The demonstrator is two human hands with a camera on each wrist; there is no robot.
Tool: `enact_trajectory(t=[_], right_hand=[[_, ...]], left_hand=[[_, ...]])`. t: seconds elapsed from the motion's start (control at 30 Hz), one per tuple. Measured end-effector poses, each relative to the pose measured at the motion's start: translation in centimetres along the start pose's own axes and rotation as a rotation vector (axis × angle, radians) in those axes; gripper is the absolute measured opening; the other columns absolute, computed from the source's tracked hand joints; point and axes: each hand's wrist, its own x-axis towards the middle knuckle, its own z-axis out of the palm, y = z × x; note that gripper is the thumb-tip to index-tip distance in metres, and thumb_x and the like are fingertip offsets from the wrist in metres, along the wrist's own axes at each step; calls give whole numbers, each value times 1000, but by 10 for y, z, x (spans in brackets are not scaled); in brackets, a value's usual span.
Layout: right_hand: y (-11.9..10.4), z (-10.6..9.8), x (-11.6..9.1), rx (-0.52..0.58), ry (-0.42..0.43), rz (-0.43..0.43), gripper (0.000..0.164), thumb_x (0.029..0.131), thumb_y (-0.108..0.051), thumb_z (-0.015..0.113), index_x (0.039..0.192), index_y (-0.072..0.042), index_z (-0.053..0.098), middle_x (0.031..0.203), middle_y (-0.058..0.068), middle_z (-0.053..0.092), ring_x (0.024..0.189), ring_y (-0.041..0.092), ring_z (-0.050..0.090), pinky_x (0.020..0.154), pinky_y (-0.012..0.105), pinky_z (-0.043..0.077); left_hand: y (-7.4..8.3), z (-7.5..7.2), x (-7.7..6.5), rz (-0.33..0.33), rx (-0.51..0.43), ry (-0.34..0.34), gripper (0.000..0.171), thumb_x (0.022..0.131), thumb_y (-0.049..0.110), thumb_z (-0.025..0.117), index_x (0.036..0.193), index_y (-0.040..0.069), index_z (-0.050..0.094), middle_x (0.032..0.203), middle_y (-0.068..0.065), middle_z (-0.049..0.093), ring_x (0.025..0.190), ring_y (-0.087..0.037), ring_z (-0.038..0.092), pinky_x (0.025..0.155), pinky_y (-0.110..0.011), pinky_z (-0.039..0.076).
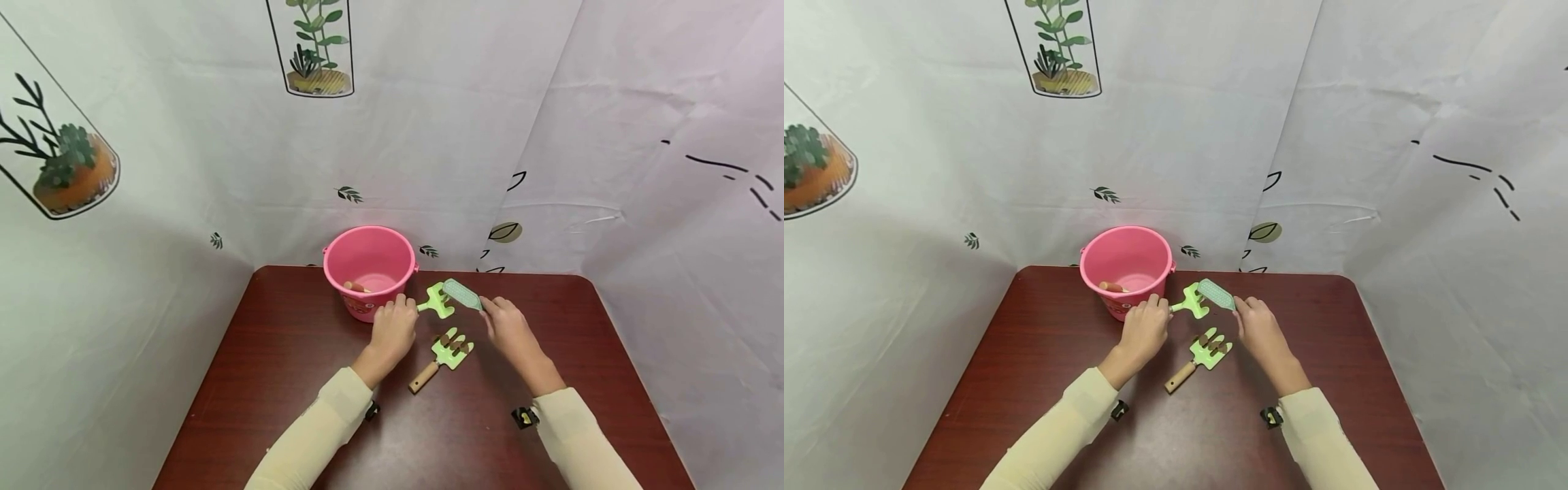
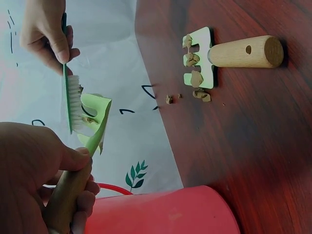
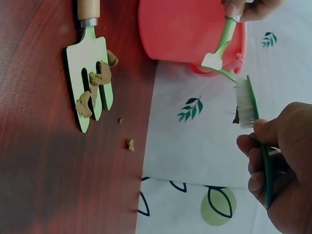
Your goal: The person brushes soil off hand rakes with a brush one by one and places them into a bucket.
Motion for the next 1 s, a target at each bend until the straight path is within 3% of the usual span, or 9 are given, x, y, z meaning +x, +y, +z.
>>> enact_trajectory(t=[0.3, 0.63, 1.0], right_hand=[[12, 0, -4, -14, -37, 52, 27, 91, 3, 73, 117, 13, 69, 88, 20, 65, 80, 35, 65, 68, 47, 57], [14, -3, -5, 37, 10, 38, 27, 91, 3, 73, 116, 12, 69, 87, 18, 65, 76, 30, 63, 65, 44, 54], [-6, -3, 1, 26, 53, -97, 31, 88, 2, 77, 118, 9, 70, 89, 15, 65, 82, 30, 63, 68, 43, 56]], left_hand=[[-5, 1, -2, -21, -17, 22, 17, 81, 16, 82, 85, 7, 68, 79, -8, 63, 62, -26, 65, 53, -40, 53], [-8, 0, -1, -27, -40, 36, 17, 83, 16, 82, 84, 7, 68, 78, -8, 62, 62, -27, 65, 53, -40, 53], [-2, -2, -1, -13, -56, 12, 13, 77, 6, 78, 81, 5, 66, 78, -11, 61, 60, -28, 63, 52, -41, 53]])
